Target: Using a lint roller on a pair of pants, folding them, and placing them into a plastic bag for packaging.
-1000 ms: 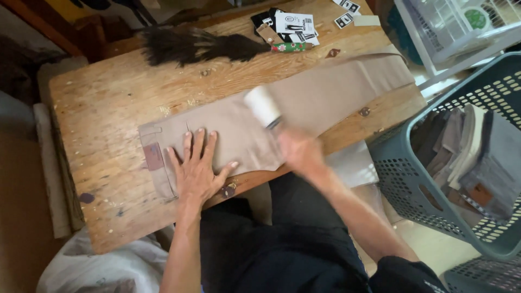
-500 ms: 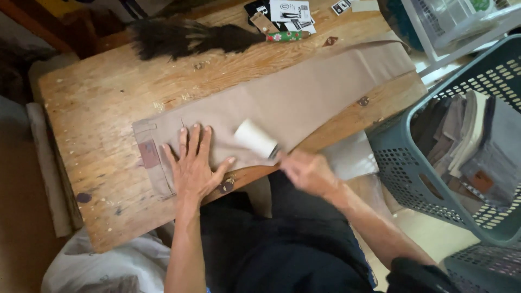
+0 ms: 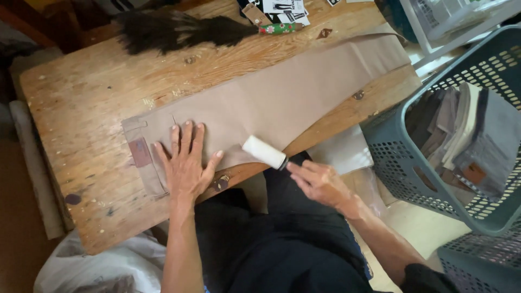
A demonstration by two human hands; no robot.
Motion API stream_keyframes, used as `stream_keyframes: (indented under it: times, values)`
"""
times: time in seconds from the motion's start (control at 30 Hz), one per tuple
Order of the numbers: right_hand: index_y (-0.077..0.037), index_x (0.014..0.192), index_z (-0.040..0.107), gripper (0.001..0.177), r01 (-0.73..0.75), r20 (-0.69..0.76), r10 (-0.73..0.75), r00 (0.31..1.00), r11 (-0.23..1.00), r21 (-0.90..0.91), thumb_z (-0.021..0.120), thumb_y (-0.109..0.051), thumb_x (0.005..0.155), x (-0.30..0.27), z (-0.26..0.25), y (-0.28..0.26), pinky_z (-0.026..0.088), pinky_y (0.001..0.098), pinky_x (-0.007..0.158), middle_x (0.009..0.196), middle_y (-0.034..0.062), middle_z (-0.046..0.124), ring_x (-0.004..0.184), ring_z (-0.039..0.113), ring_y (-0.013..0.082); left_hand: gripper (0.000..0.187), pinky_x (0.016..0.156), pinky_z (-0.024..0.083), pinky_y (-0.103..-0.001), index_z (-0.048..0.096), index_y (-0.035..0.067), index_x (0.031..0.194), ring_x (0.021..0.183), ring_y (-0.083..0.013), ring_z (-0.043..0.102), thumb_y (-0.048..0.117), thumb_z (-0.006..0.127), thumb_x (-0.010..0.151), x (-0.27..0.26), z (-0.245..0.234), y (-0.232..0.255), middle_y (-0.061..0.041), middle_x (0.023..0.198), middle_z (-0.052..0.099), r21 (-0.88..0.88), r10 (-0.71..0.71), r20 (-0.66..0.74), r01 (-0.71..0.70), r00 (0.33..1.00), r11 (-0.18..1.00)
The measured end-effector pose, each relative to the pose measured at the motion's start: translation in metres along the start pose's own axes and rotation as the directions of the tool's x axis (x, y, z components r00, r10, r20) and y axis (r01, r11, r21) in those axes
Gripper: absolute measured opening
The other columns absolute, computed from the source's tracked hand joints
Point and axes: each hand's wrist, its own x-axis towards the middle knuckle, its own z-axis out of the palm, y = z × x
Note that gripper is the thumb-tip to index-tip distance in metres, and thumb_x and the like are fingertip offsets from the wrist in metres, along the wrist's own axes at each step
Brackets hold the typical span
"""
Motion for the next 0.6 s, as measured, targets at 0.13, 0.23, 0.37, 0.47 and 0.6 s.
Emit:
stream_keyframes:
  times: [0.13, 0.23, 0.37, 0.47, 0.6]
  values:
    - [-0.017, 0.079, 0.071, 0.018, -0.106, -0.178, 0.069, 0.982, 0.972, -0.208, 0.073, -0.023, 0.095, -0.002, 0.000, 0.056, 0.052, 0.0311, 0.055, 0.062, 0.0032, 0.062, 0.055, 0.064, 0.0242, 0.078, 0.121, 0.006, -0.071, 0.031, 0.027, 0.162, 0.158, -0.0283, 0.012, 0.071, 0.034, 0.098, 0.001, -0.002, 0.001, -0.003, 0.171, 0.022, -0.014, -0.012, 0.008, 0.012, 1.000, 1.000]
    - [-0.014, 0.108, 0.076, 0.012, -0.318, -0.351, 0.185, 0.918, 0.872, -0.372, 0.068, -0.021, 0.102, 0.004, -0.012, 0.069, 0.052, 0.0439, 0.058, 0.067, 0.0107, 0.066, 0.061, 0.067, 0.0343, 0.080, 0.121, 0.006, -0.072, 0.030, 0.028, 0.162, 0.159, -0.0277, 0.011, 0.075, 0.032, 0.096, 0.000, -0.004, 0.003, -0.002, 0.172, 0.022, 0.001, -0.027, 0.037, 0.027, 0.999, 1.000]
    - [-0.020, 0.089, 0.073, 0.013, -0.061, -0.130, 0.030, 0.991, 0.969, -0.239, 0.069, -0.030, 0.097, 0.013, 0.000, 0.017, 0.050, 0.0323, 0.051, 0.061, 0.0014, 0.059, 0.053, 0.062, 0.0232, 0.078, 0.121, 0.007, -0.071, 0.028, 0.029, 0.162, 0.158, -0.0279, 0.012, 0.072, 0.032, 0.098, 0.000, 0.003, -0.003, -0.002, 0.171, 0.021, 0.014, 0.003, 0.020, -0.003, 1.000, 1.000]
    - [-0.023, 0.102, 0.076, 0.014, 0.225, -0.043, -0.242, 0.969, 0.944, -0.240, 0.064, -0.028, 0.097, 0.021, 0.011, 0.025, 0.048, 0.0311, 0.046, 0.063, -0.0011, 0.052, 0.048, 0.056, 0.0190, 0.075, 0.121, 0.006, -0.071, 0.028, 0.030, 0.163, 0.158, -0.0291, 0.013, 0.069, 0.032, 0.099, 0.000, 0.013, -0.009, -0.002, 0.171, 0.022, 0.004, 0.037, -0.022, -0.037, 0.999, 0.999]
    - [-0.009, 0.102, 0.073, 0.015, 0.007, -0.138, -0.097, 0.986, 0.842, -0.540, 0.065, -0.020, 0.097, 0.042, 0.011, 0.085, 0.050, 0.0357, 0.050, 0.066, 0.0077, 0.053, 0.054, 0.059, 0.0266, 0.073, 0.122, 0.005, -0.070, 0.029, 0.031, 0.162, 0.158, -0.0284, 0.013, 0.068, 0.031, 0.099, -0.001, 0.016, -0.009, -0.001, 0.172, 0.022, 0.031, 0.026, -0.030, -0.025, 0.999, 0.999]
